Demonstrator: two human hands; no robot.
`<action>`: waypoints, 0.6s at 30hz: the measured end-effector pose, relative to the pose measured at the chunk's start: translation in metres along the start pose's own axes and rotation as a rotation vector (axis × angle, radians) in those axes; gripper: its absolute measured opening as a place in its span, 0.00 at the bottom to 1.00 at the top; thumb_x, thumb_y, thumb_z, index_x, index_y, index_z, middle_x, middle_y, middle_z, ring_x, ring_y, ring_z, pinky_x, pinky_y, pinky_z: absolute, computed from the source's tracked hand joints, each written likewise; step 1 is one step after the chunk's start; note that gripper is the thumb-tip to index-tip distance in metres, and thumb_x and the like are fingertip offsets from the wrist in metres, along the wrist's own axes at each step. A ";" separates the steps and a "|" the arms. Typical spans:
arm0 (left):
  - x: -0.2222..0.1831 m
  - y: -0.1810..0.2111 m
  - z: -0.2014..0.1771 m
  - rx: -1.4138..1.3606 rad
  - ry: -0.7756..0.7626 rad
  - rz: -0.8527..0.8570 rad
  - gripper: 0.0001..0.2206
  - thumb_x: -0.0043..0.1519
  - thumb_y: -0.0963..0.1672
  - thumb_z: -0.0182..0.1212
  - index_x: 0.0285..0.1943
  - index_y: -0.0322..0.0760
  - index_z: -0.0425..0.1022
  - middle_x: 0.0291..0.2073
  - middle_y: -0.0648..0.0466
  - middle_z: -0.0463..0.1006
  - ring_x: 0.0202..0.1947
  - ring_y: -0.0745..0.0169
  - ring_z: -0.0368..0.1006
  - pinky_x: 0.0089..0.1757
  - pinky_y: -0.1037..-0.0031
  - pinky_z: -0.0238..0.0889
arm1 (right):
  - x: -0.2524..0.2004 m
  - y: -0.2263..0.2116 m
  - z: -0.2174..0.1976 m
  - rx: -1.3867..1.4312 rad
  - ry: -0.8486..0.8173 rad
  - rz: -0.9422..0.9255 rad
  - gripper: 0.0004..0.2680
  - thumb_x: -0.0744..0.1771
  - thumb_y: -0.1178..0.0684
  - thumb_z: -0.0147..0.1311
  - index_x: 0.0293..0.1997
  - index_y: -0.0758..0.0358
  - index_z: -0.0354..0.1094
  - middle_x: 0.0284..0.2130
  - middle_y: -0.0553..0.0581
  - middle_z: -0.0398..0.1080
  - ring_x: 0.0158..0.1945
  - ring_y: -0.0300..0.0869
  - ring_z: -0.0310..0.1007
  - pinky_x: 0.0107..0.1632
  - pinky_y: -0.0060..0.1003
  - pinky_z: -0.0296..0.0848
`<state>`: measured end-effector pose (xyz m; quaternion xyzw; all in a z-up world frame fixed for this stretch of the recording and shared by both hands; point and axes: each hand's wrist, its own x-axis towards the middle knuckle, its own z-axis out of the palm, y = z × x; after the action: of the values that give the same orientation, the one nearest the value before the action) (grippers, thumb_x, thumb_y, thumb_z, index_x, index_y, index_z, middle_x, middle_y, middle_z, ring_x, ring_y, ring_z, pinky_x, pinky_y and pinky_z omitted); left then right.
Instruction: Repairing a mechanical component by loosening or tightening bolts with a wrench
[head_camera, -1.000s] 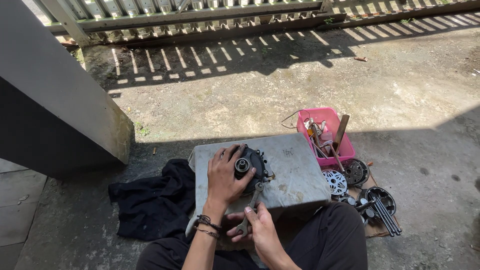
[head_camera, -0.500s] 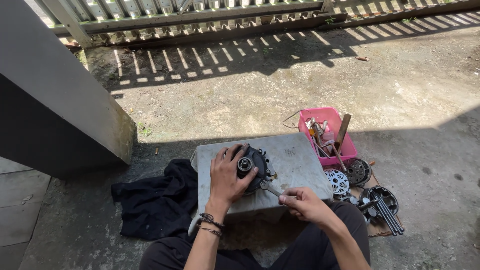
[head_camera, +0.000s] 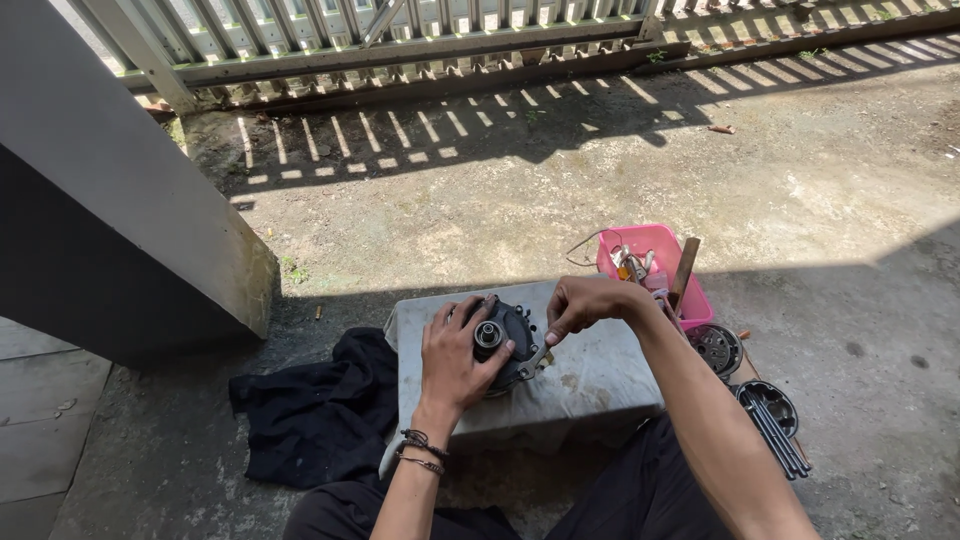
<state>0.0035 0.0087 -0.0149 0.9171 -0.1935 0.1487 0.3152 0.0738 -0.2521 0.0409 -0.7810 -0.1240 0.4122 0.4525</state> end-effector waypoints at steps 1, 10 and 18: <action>-0.001 0.000 0.000 -0.001 0.002 -0.002 0.31 0.58 0.59 0.58 0.71 0.55 0.70 0.62 0.56 0.71 0.65 0.48 0.62 0.57 0.54 0.57 | -0.006 -0.003 0.002 -0.003 -0.002 0.001 0.09 0.60 0.54 0.74 0.25 0.68 0.78 0.09 0.46 0.49 0.16 0.29 0.47 0.23 0.22 0.45; -0.001 0.000 0.003 0.035 0.029 0.002 0.32 0.55 0.59 0.60 0.70 0.57 0.70 0.62 0.59 0.71 0.64 0.51 0.63 0.55 0.57 0.59 | -0.051 0.036 0.011 0.091 0.118 -0.140 0.09 0.66 0.52 0.65 0.27 0.65 0.74 0.13 0.45 0.52 0.19 0.30 0.48 0.25 0.27 0.49; 0.000 0.014 -0.007 0.058 0.125 0.055 0.29 0.55 0.56 0.64 0.65 0.46 0.74 0.61 0.55 0.73 0.60 0.50 0.65 0.55 0.58 0.57 | -0.064 0.107 0.176 0.849 0.188 -0.301 0.09 0.72 0.53 0.47 0.55 0.63 0.56 0.22 0.56 0.61 0.19 0.37 0.53 0.23 0.28 0.52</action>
<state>-0.0042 0.0028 -0.0027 0.9090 -0.1942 0.2201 0.2959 -0.1187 -0.2421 -0.0555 -0.5338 -0.0147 0.2835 0.7966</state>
